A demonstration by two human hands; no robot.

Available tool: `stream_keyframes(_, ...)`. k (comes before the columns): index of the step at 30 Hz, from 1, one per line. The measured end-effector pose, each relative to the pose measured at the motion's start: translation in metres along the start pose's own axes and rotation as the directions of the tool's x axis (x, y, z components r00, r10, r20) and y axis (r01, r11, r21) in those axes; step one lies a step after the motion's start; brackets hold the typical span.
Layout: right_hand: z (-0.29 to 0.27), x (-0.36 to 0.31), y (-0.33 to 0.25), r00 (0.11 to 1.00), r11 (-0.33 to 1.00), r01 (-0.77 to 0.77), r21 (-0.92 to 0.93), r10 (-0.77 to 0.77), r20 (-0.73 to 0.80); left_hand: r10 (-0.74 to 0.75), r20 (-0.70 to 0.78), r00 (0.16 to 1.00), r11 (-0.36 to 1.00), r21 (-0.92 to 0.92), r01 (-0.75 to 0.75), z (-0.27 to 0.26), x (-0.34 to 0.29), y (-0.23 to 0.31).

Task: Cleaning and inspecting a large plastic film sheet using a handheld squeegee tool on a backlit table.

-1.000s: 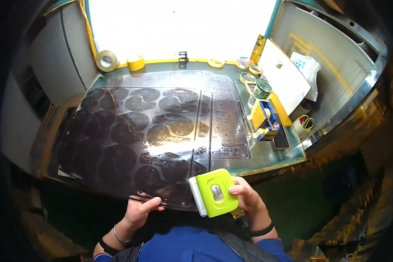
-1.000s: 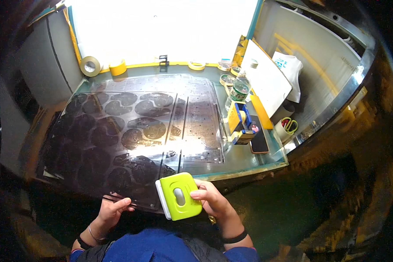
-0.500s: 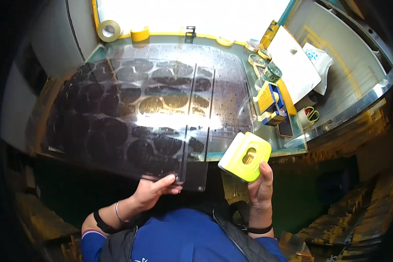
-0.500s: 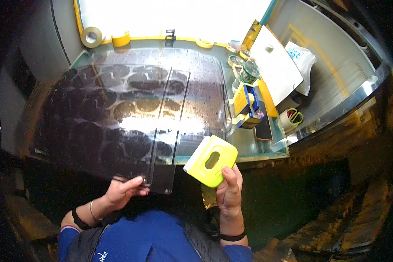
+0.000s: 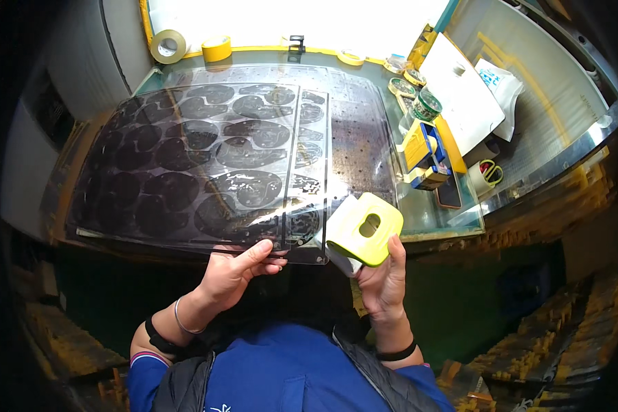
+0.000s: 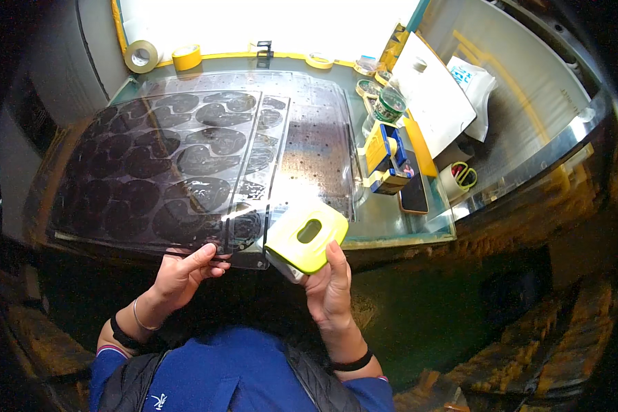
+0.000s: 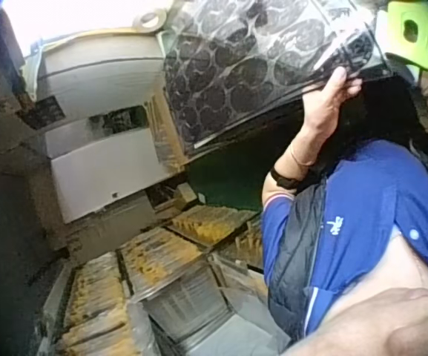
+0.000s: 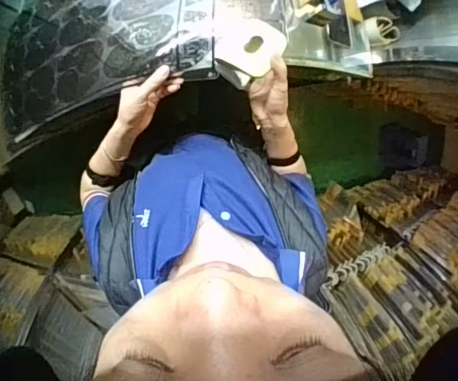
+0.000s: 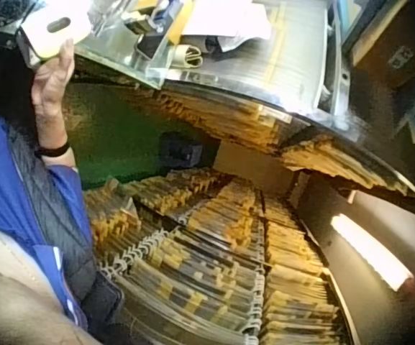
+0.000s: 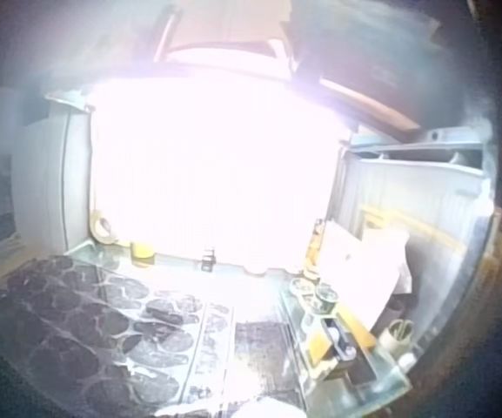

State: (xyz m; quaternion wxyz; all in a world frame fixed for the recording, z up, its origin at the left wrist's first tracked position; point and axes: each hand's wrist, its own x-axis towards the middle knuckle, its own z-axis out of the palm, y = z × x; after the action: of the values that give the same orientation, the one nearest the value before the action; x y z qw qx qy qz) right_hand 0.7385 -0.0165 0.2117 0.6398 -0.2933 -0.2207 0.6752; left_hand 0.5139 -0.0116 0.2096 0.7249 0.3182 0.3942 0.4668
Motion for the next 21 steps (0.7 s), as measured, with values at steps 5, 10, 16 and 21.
stream_keyframes(5,0.004,-0.002,0.003,1.0,0.999,-0.024,-0.024,0.025,0.017,0.008,0.005,1.0,0.999,-0.033,-0.008,0.004,0.0,0.0)
stream_keyframes(10,0.009,-0.002,0.004,1.0,1.0,-0.007,0.015,0.007,0.015,0.011,0.003,1.0,0.998,-0.059,-0.011,0.006,0.0,0.0)
stream_keyframes(16,0.011,-0.001,0.006,1.0,1.0,0.006,0.027,-0.006,0.005,0.011,0.001,1.0,0.998,-0.064,-0.011,0.005,0.001,-0.002)
stream_keyframes(21,0.013,-0.002,0.005,1.0,1.0,-0.008,0.014,0.008,0.025,0.008,0.007,1.0,0.997,-0.072,-0.007,0.004,0.002,-0.004)
